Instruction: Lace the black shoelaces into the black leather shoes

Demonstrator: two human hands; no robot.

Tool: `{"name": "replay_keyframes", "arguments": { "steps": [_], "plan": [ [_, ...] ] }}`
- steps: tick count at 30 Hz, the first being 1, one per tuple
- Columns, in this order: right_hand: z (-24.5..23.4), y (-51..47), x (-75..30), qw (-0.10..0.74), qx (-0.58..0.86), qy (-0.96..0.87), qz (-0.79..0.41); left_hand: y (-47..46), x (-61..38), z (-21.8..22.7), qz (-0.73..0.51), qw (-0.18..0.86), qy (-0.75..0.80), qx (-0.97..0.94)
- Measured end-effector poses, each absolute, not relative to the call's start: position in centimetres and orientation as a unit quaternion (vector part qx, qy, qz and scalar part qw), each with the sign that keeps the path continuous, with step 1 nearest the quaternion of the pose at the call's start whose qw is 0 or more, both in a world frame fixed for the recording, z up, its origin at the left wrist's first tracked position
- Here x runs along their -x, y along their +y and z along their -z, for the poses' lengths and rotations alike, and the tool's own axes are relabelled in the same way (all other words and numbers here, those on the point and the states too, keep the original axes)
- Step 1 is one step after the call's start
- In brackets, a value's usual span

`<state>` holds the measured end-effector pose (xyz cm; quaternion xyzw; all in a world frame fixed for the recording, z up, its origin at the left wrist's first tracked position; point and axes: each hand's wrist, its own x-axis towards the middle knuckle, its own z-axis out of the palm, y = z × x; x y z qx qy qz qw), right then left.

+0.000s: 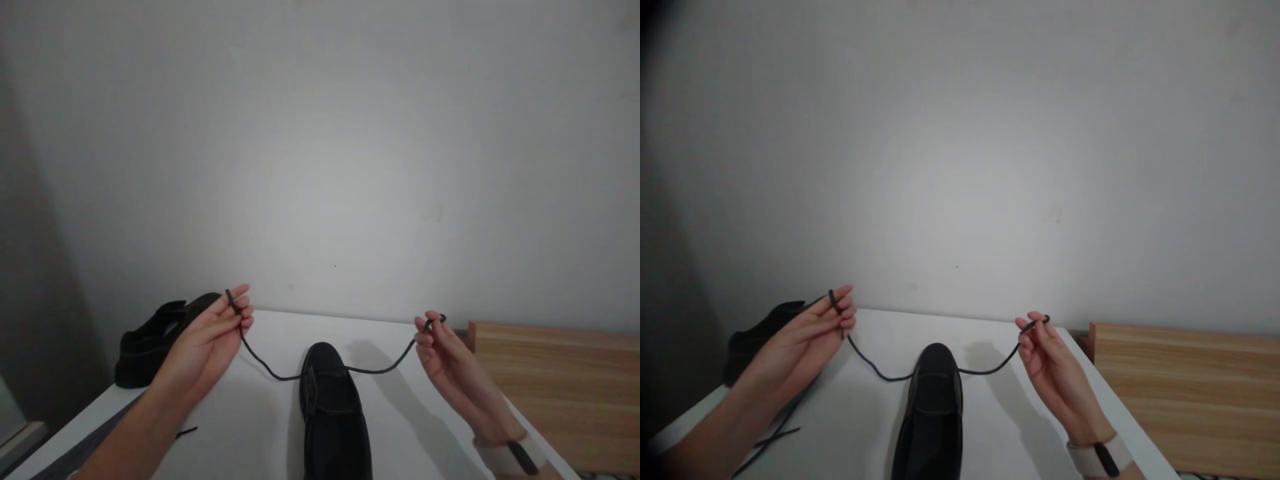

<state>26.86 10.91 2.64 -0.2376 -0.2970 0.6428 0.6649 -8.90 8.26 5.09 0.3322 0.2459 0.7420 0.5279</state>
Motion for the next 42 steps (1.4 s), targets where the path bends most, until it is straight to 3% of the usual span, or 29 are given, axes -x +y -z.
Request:
{"name": "replay_keyframes", "arguments": {
  "steps": [6, 13, 25, 42],
  "plan": [
    [-0.2, 11.9, -22.8, 0.573, 0.256, -0.403, -0.666, 9.8, 5.7, -2.1, -0.651, 0.598, 0.283, -0.372],
    [3.9, 13.0, -21.4, 0.512, 0.284, -0.452, -0.673, 10.7, 5.1, 1.9, -0.616, 0.567, 0.338, -0.431],
    [6.2, 12.4, -20.7, 0.484, 0.405, -0.455, -0.628, 10.5, 5.2, 2.5, -0.482, 0.606, 0.393, -0.497],
    [6.0, 12.1, -21.0, 0.448, 0.403, -0.485, -0.634, 10.5, 4.2, 3.7, -0.518, 0.557, 0.436, -0.482]
  ]
}}
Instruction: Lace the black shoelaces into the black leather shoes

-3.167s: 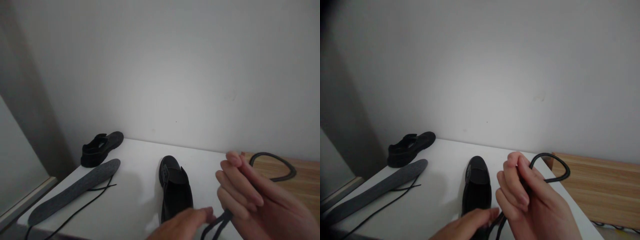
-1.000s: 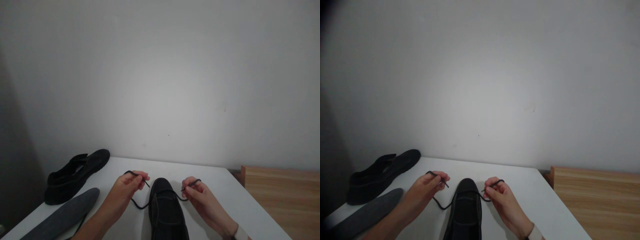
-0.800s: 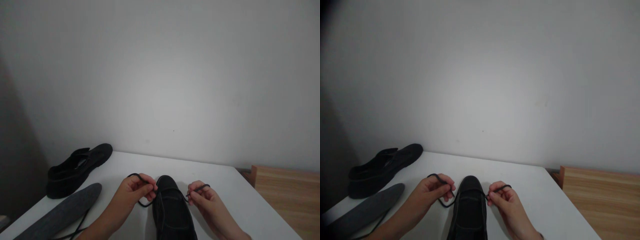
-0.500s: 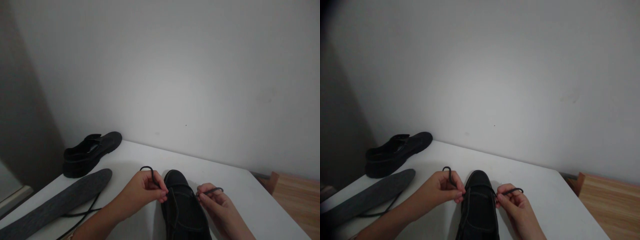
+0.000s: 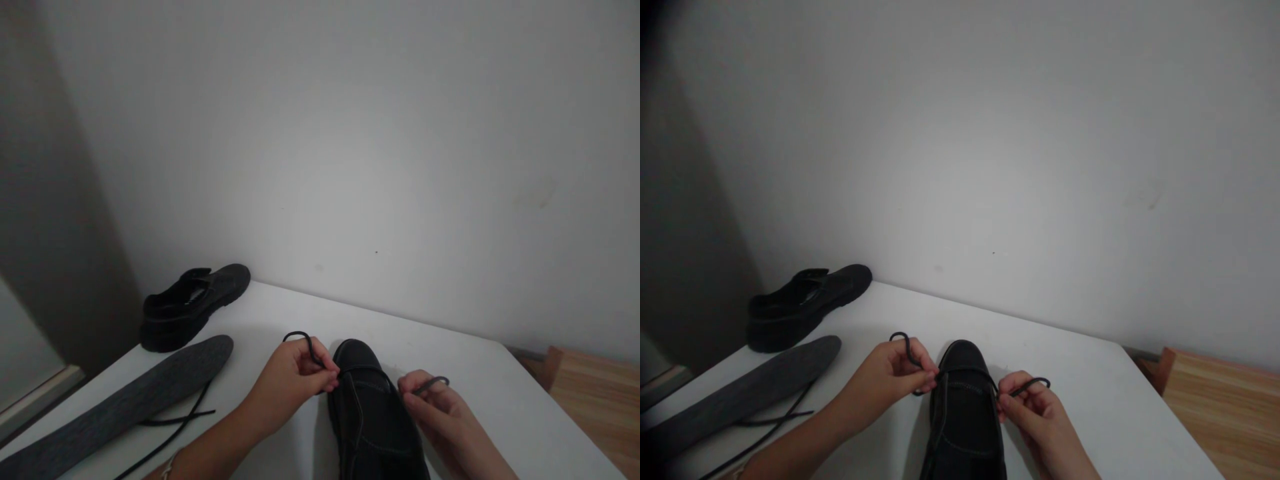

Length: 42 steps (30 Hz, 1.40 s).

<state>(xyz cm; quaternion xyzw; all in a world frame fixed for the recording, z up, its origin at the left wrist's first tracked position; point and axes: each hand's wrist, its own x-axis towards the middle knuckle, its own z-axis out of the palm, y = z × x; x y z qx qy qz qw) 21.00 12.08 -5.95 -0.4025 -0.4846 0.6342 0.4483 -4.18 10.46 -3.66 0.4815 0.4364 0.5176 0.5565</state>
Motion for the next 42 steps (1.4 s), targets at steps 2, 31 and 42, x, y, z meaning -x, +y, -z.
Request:
{"name": "replay_keyframes", "arguments": {
  "steps": [2, 31, 42],
  "plan": [
    [5.8, 11.9, -20.9, 0.447, 0.412, -0.487, -0.627, 10.5, 4.0, 3.8, -0.524, 0.548, 0.437, -0.484],
    [6.1, 11.0, -20.2, 0.456, 0.439, -0.472, -0.614, 9.9, 3.7, 3.8, -0.5, 0.432, 0.488, -0.57],
    [5.5, 10.1, -20.9, 0.277, 0.501, -0.608, -0.551, 10.2, 3.8, 4.3, -0.487, 0.525, 0.45, -0.533]
  ]
}}
